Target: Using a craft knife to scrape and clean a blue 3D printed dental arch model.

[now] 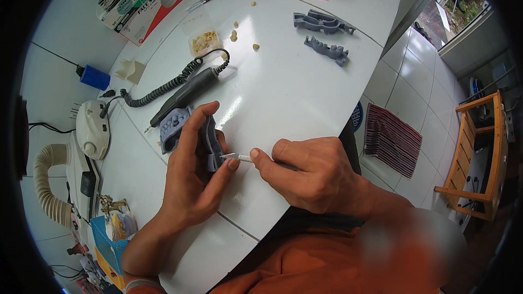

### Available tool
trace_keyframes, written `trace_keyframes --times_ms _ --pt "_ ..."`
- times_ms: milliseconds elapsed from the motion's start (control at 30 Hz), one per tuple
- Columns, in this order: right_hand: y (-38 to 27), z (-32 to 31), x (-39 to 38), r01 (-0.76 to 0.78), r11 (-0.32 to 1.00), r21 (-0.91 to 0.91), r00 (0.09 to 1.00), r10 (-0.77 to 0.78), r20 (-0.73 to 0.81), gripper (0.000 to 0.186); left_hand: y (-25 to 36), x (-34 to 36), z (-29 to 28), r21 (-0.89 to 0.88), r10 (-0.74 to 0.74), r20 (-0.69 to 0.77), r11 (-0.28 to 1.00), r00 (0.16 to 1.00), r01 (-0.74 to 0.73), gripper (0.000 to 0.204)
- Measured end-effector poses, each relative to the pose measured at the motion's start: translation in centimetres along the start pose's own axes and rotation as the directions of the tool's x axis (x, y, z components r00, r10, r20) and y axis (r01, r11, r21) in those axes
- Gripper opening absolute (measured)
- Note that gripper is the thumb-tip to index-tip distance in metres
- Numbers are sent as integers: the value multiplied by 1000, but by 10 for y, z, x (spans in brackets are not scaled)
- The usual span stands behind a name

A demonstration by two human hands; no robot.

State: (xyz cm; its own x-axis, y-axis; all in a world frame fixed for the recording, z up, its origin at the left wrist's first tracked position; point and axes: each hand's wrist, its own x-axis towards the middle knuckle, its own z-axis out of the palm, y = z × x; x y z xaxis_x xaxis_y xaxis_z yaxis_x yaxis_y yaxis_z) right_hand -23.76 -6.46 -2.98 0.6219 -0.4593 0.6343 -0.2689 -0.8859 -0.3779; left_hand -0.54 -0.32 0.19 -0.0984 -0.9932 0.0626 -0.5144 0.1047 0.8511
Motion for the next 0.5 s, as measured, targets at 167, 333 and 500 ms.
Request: trace_keyframes --times_ms 167,333,500 --pt "0 -2 -1 1 1000 -13 1000 -1 3 17 1 0 0 30 20 -6 999 1000 -20 79" --pt "0 -4 2 -4 1000 13 1000 4 7 25 -8 0 1 29 77 -39 997 996 -76 83" --pt "2 -2 -2 -14 1000 9 1000 14 -22 23 -6 0 1 -12 63 -36 998 997 -63 91"
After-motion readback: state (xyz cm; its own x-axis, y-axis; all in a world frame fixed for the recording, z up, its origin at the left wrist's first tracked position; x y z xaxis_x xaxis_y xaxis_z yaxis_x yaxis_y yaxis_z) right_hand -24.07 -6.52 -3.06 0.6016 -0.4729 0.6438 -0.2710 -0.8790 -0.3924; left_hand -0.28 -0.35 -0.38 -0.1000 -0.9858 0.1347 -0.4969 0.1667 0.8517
